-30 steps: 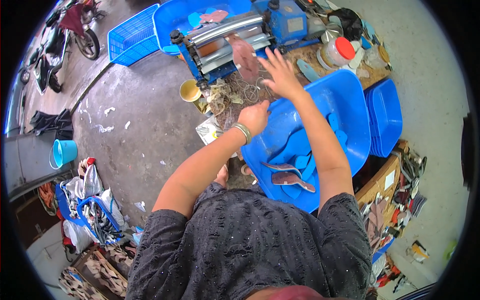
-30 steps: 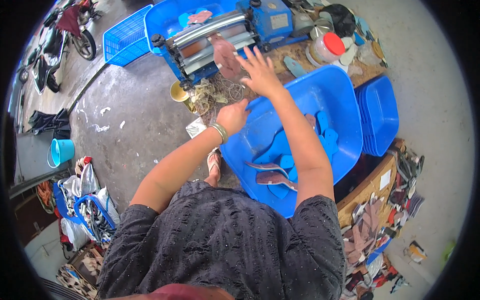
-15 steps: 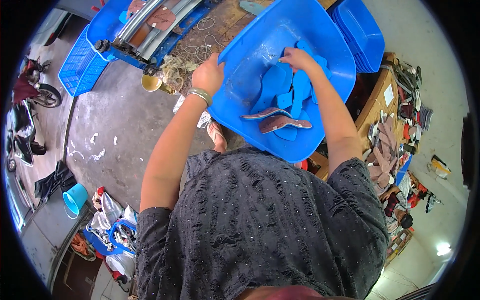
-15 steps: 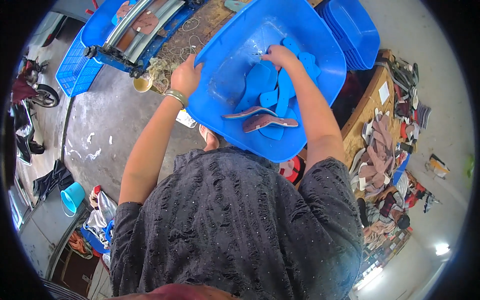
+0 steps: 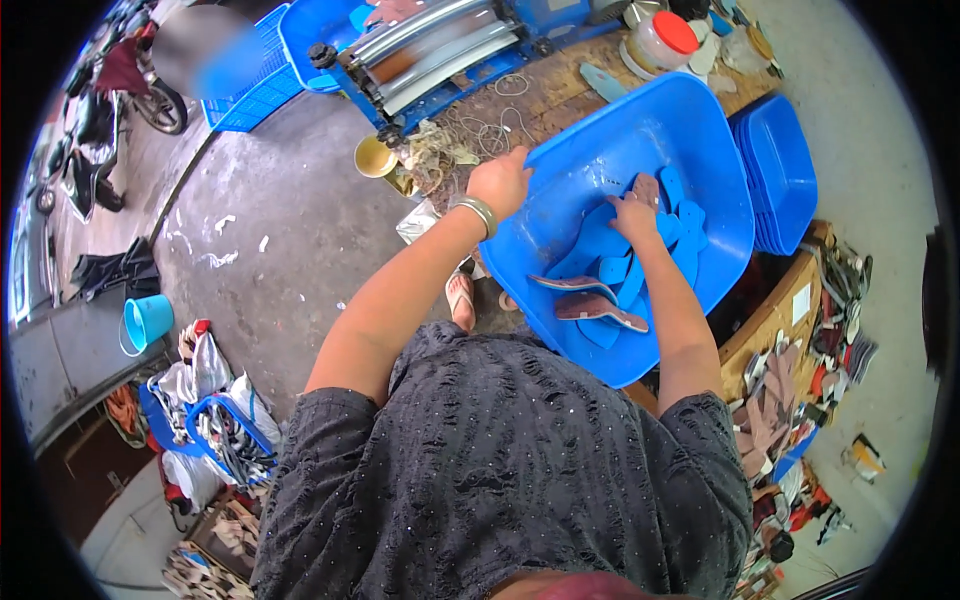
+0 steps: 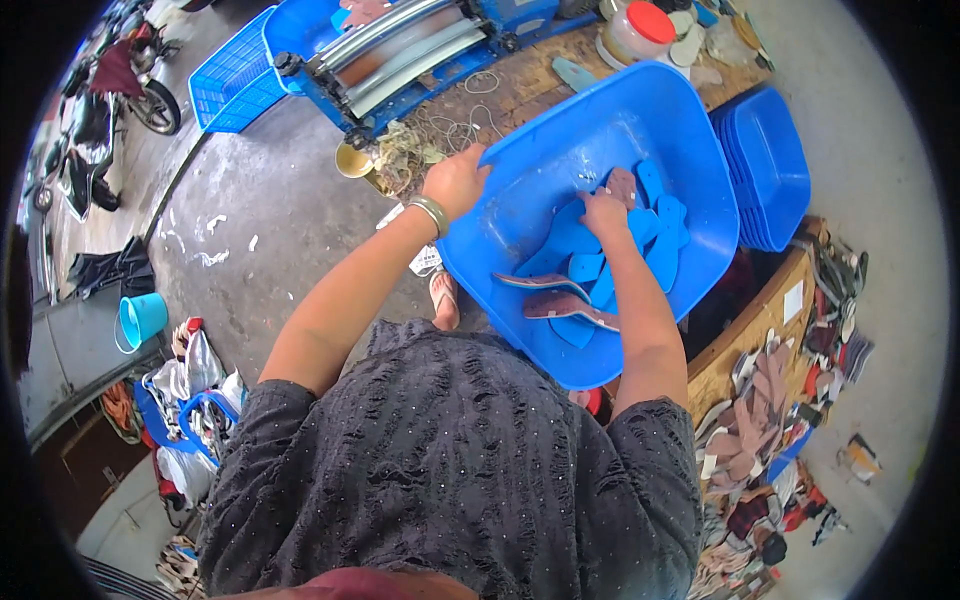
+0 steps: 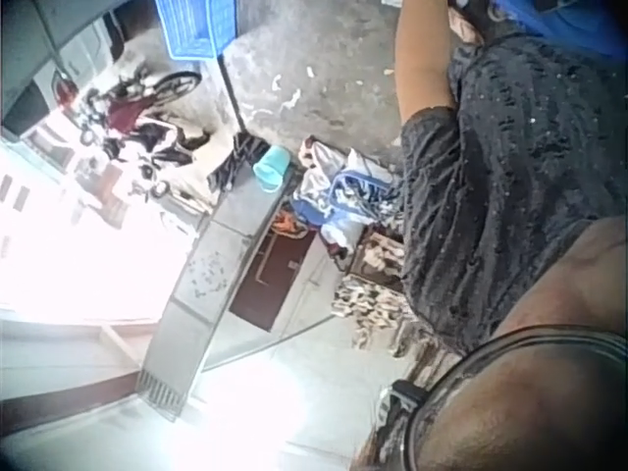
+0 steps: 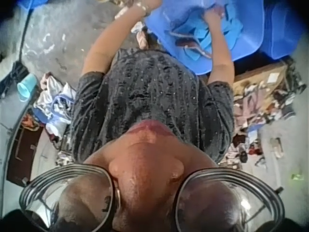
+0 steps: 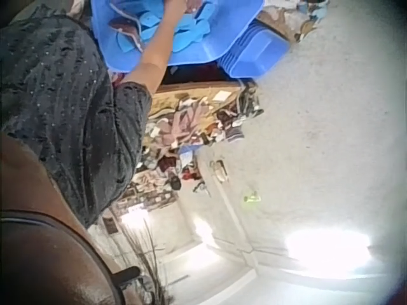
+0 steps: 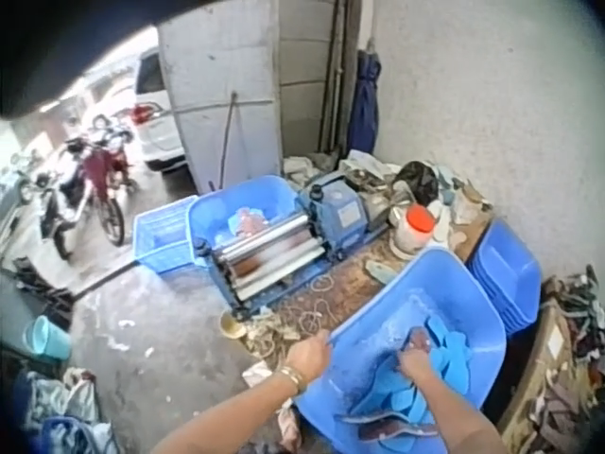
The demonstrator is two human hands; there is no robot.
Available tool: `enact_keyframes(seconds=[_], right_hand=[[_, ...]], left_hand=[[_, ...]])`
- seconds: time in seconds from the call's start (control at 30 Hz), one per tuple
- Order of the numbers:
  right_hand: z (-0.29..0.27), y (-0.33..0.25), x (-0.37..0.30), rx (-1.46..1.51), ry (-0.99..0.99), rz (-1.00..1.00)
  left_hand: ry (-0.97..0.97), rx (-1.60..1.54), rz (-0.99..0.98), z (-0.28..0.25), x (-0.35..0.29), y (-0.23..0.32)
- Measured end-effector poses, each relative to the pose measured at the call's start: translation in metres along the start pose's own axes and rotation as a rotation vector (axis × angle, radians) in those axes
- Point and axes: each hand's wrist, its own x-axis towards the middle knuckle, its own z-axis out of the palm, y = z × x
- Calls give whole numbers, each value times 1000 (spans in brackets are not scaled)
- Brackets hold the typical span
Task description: Apply glue to shoe upper components and inspect shoe soles in a shoe factory.
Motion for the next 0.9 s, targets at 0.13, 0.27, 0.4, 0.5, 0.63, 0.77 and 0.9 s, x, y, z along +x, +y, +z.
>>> enact_keyframes(seconds=[0.13,0.27,0.4,0.5,0.63,0.77,0.9], right_hand=[[-25,3,8,82,-60,-86],[-100,18,-19,788,-261,-118],[-226,-7,-40,1086,106,-149],[-276,-34,-28,1061,493,-247],[-278,-85,35,853,649,-539],[-233,-120,120,715,810,-817],[-206,-156,164,544,924,-902]], left_hand=[[-28,-7,6,0,1,-6],[-34,-15,33,2,4,-8],[9,-27,24,1,1,-14],[18,-39,63,0,2,-14],[15,-43,50,2,4,-12],[30,-53,73,2,6,-7],[30,-52,56,3,6,-12]])
